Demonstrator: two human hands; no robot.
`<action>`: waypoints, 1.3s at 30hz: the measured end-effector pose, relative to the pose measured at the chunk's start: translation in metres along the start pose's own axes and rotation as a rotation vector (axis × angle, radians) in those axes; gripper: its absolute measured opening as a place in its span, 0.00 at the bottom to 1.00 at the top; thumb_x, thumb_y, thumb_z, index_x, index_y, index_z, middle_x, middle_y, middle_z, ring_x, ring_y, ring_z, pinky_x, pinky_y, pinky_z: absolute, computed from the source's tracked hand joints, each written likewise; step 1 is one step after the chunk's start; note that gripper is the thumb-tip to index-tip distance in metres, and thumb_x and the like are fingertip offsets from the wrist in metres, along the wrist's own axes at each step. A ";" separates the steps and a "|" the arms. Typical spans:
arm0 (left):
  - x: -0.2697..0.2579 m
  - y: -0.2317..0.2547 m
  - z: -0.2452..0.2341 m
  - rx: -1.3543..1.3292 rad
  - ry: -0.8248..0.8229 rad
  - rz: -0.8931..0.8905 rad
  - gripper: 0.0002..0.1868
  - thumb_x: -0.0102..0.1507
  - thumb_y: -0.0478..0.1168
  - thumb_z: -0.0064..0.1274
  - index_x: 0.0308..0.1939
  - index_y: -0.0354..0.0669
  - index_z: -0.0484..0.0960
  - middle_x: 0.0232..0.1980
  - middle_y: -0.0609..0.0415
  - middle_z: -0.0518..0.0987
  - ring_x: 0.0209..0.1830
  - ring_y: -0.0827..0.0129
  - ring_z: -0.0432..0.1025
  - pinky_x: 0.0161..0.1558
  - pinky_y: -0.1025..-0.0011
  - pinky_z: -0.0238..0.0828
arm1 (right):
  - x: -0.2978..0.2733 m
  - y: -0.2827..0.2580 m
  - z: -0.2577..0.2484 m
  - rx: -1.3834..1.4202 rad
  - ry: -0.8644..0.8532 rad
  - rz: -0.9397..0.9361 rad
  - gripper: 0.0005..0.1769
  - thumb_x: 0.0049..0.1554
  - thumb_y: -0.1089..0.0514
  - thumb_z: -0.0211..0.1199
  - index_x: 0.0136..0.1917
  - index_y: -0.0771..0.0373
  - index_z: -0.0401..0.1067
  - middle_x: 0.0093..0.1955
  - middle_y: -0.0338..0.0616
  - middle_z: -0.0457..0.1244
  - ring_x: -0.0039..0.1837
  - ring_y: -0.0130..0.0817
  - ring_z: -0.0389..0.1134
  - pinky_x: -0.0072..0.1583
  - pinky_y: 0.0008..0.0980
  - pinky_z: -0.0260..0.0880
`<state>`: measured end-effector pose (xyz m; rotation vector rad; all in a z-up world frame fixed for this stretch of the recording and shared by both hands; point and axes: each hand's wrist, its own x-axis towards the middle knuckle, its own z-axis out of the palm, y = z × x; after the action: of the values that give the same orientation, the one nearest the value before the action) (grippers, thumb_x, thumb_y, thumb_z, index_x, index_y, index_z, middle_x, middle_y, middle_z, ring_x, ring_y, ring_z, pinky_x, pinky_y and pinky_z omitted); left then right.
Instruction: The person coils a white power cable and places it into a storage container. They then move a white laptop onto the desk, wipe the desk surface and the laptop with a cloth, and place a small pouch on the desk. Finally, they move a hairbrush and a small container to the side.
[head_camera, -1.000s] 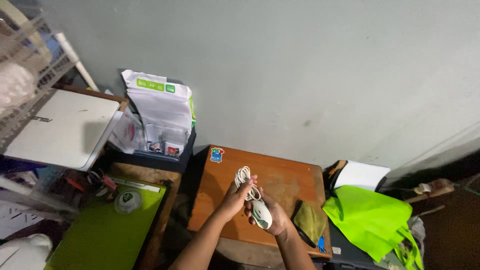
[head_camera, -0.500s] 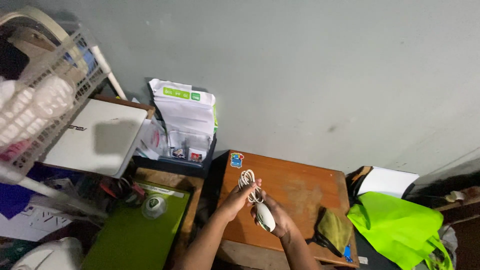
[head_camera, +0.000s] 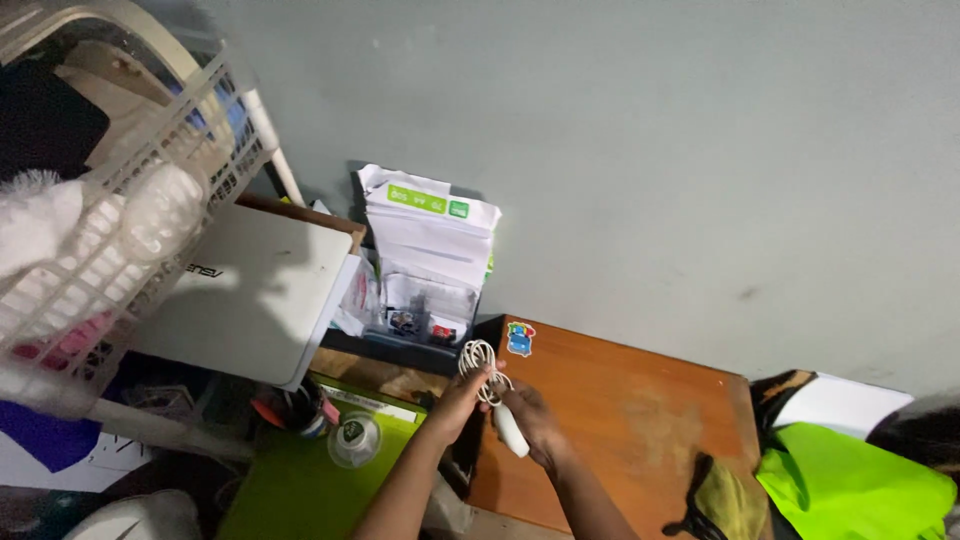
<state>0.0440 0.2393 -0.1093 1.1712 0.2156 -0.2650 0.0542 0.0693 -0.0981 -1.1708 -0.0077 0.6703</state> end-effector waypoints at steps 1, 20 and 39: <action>0.011 -0.003 -0.012 -0.005 0.003 -0.001 0.26 0.69 0.52 0.42 0.63 0.40 0.81 0.60 0.56 0.80 0.41 0.76 0.67 0.34 0.78 0.64 | 0.012 -0.005 0.011 -0.003 -0.001 0.005 0.13 0.64 0.53 0.59 0.53 0.66 0.70 0.35 0.49 0.67 0.29 0.31 0.63 0.30 0.28 0.64; 0.153 -0.026 -0.166 -0.174 0.699 0.031 0.45 0.58 0.42 0.68 0.72 0.45 0.57 0.67 0.33 0.65 0.62 0.43 0.70 0.51 0.44 0.77 | 0.208 0.016 0.053 -1.274 0.041 -0.494 0.17 0.62 0.57 0.59 0.64 0.60 0.73 0.47 0.61 0.71 0.52 0.62 0.73 0.52 0.55 0.73; 0.157 -0.012 -0.219 0.798 0.593 0.290 0.27 0.57 0.22 0.47 0.57 0.49 0.77 0.64 0.48 0.66 0.66 0.47 0.66 0.64 0.52 0.66 | 0.269 0.055 0.059 -2.187 -0.179 -0.585 0.18 0.61 0.46 0.52 0.62 0.51 0.69 0.55 0.38 0.64 0.62 0.43 0.62 0.56 0.45 0.65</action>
<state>0.1830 0.4232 -0.2488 2.0390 0.4773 0.2973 0.2249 0.2622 -0.2095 -2.9228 -1.4983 -0.0519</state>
